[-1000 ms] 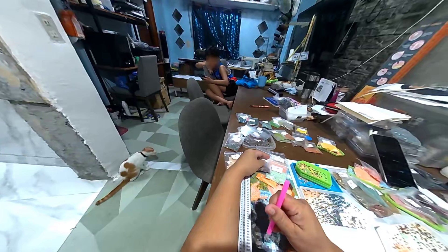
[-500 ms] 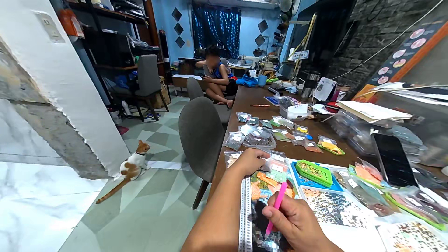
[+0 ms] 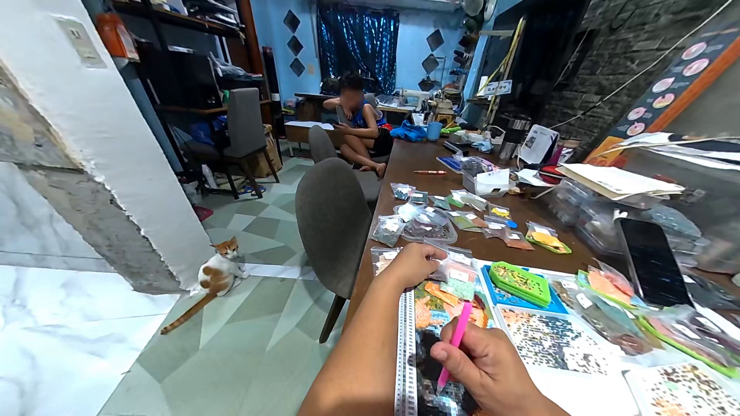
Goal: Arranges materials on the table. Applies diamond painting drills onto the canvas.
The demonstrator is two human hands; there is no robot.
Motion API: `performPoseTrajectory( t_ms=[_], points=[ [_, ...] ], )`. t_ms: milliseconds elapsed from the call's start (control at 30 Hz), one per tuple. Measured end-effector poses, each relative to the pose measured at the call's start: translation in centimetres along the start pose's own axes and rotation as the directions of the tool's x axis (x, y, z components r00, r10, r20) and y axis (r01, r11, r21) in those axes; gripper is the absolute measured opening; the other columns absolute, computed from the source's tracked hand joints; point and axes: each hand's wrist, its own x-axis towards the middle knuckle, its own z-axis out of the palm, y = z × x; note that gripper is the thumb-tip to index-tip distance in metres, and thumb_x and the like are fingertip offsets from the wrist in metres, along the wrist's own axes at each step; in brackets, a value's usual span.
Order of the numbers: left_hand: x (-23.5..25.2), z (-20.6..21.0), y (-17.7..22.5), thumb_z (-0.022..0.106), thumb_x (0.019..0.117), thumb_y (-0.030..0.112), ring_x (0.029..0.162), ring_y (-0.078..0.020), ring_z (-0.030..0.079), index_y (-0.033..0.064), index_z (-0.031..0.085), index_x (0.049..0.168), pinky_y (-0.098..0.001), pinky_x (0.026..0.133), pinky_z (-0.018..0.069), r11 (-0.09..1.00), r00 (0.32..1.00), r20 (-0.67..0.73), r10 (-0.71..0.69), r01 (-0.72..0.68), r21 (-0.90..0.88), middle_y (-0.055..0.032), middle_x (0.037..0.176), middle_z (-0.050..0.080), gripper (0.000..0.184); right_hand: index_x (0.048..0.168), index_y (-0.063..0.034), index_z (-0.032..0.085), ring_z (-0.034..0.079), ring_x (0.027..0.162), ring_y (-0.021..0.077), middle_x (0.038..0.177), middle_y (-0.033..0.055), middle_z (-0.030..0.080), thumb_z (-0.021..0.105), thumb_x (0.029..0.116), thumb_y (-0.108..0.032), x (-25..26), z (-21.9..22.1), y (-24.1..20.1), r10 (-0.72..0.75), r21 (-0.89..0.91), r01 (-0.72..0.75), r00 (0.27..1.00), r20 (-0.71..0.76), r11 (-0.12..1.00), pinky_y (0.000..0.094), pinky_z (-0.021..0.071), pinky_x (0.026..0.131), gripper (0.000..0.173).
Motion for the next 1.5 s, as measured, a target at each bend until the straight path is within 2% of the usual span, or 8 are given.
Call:
performPoseTrajectory(
  t_ms=[233,600,733,867,933,1067,1200,1500],
  points=[
    [0.0,0.0,0.1,0.053,0.1042,0.005,0.111,-0.0218,0.063,0.0012,0.066,0.128,-0.0404,0.097,0.049,1.0,1.0,0.001,-0.009,0.009,-0.023,-0.016,0.127,0.066,0.028,0.085,-0.0053,0.056,0.045,0.05,-0.0024,0.058,0.0,0.048,0.054,0.1052,-0.042,0.0,-0.1,-0.1,-0.073,-0.074,0.074,0.997,0.02,0.995,0.012,0.0363,0.047,0.042],
    [-0.1,0.1,0.1,0.053,0.1044,0.006,0.101,-0.0216,0.063,0.0016,0.065,0.13,-0.0394,0.089,0.0503,0.998,0.999,0.001,-0.036,0.036,-0.054,-0.0166,0.123,0.065,0.028,0.08,-0.0068,0.054,0.053,0.053,0.0128,0.059,0.0054,0.05,0.047,0.1084,-0.041,-0.5,0.3,-1.1,-0.266,-0.284,0.275,0.961,0.068,0.919,0.0228,0.0459,0.053,0.045],
    [-0.1,0.1,0.0,0.053,0.1043,0.005,0.104,-0.021,0.063,0.002,0.066,0.129,-0.0397,0.092,0.05,0.998,0.999,-0.001,-0.033,0.033,-0.045,-0.0159,0.125,0.065,0.028,0.083,-0.0046,0.058,0.053,0.051,0.002,0.059,0.0016,0.053,0.05,0.1065,-0.044,-0.5,0.2,-0.8,-0.023,-0.081,0.021,0.999,-0.026,0.997,0.0169,0.0453,0.049,0.046],
    [-0.1,0.1,0.1,0.053,0.1044,0.006,0.105,-0.0213,0.063,0.0024,0.066,0.129,-0.0401,0.092,0.0497,0.998,0.999,-0.005,-0.038,0.037,-0.046,-0.0156,0.124,0.066,0.028,0.092,-0.0184,0.061,0.057,0.055,-0.0043,0.068,-0.012,0.062,0.05,0.1061,-0.045,0.4,-1.6,-1.2,0.311,0.26,-0.27,0.942,-0.13,0.927,0.0134,0.0475,0.048,0.032],
    [0.0,0.1,0.0,0.053,0.104,0.005,0.105,-0.0212,0.063,0.0023,0.066,0.129,-0.0399,0.092,0.0495,0.998,1.0,-0.003,-0.031,0.031,-0.047,-0.0156,0.124,0.066,0.028,0.1,-0.0184,0.065,0.063,0.062,-0.0017,0.076,-0.0092,0.068,0.05,0.1058,-0.046,0.6,-2.9,-0.9,0.29,0.312,-0.27,0.957,-0.019,0.911,0.0146,0.052,0.054,0.032],
    [-0.7,0.1,0.6,0.053,0.1047,0.006,0.098,-0.0221,0.063,0.0035,0.067,0.129,-0.0406,0.087,0.0507,0.998,0.999,-0.018,-0.05,0.05,-0.025,-0.0156,0.121,0.066,0.028,0.123,-0.0098,0.066,0.071,0.092,0.0069,0.101,0.0016,0.073,0.045,0.1094,-0.037,0.3,-4.3,-0.2,0.098,0.214,-0.172,0.943,0.318,0.962,0.0272,0.0603,0.085,0.037],
    [-0.8,0.1,0.6,0.052,0.1047,0.005,0.098,-0.0219,0.063,0.0029,0.066,0.128,-0.04,0.086,0.0508,0.998,0.999,-0.02,-0.046,0.046,-0.031,-0.0155,0.122,0.066,0.028,0.109,-0.0016,0.067,0.069,0.098,0.0069,0.105,0.0085,0.073,0.045,0.1078,-0.014,0.4,-4.6,-0.2,-0.009,0.099,-0.044,0.878,0.479,0.994,0.0239,0.0554,0.088,0.025],
    [-0.7,0.2,0.3,0.052,0.1047,0.005,0.104,-0.0241,0.064,0.0017,0.067,0.128,-0.0424,0.091,0.0504,1.0,1.0,-0.025,0.002,-0.002,0.004,-0.0164,0.123,0.067,0.028,0.09,-0.0078,0.071,0.071,0.106,0.0217,0.099,0.0075,0.077,0.052,0.0972,-0.007,-0.1,-4.3,-1.1,-0.08,-0.123,0.18,0.819,0.568,0.976,0.0419,0.048,0.1,0.02]
  ],
)
